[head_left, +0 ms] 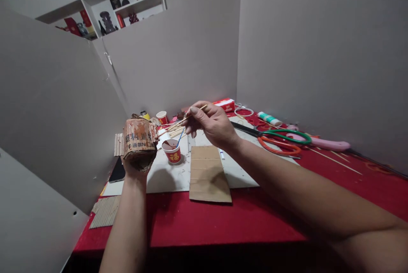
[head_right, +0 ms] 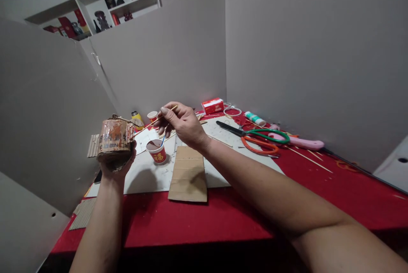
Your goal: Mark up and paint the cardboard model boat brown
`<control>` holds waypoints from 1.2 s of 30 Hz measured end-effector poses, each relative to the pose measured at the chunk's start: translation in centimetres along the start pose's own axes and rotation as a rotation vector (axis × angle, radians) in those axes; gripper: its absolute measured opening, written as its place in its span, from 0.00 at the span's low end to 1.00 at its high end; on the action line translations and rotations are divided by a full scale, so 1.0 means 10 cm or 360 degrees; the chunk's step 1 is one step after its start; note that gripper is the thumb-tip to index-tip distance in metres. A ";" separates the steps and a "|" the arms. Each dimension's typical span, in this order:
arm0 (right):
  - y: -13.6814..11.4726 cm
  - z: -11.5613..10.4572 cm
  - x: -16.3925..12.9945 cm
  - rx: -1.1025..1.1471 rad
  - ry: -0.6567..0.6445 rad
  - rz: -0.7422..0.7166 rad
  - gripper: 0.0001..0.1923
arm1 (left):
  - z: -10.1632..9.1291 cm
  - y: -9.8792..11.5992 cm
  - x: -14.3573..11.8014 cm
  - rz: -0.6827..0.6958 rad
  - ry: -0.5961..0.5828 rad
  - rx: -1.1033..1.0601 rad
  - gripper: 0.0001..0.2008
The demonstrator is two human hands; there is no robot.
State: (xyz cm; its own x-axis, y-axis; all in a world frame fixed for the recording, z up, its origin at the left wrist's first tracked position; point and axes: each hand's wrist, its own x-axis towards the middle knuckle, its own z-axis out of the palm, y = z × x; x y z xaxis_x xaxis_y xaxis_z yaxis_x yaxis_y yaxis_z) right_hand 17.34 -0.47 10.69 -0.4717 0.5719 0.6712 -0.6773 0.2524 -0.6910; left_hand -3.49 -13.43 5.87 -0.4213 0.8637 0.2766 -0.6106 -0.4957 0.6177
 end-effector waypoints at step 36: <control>0.11 0.18 -0.39 -0.1218 -0.0655 -0.1562 0.13 | -0.23 0.09 0.01 0.0004 -0.0051 -0.0268 0.29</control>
State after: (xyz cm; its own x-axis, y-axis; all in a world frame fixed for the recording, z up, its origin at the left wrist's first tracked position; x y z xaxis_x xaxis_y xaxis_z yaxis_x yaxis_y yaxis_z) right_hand 17.39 -3.86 7.75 -0.1975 -0.3466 0.9170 -0.4095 0.8791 0.2440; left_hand -5.65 -13.97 4.71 -0.4030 0.8635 0.3032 -0.7145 -0.5039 0.4854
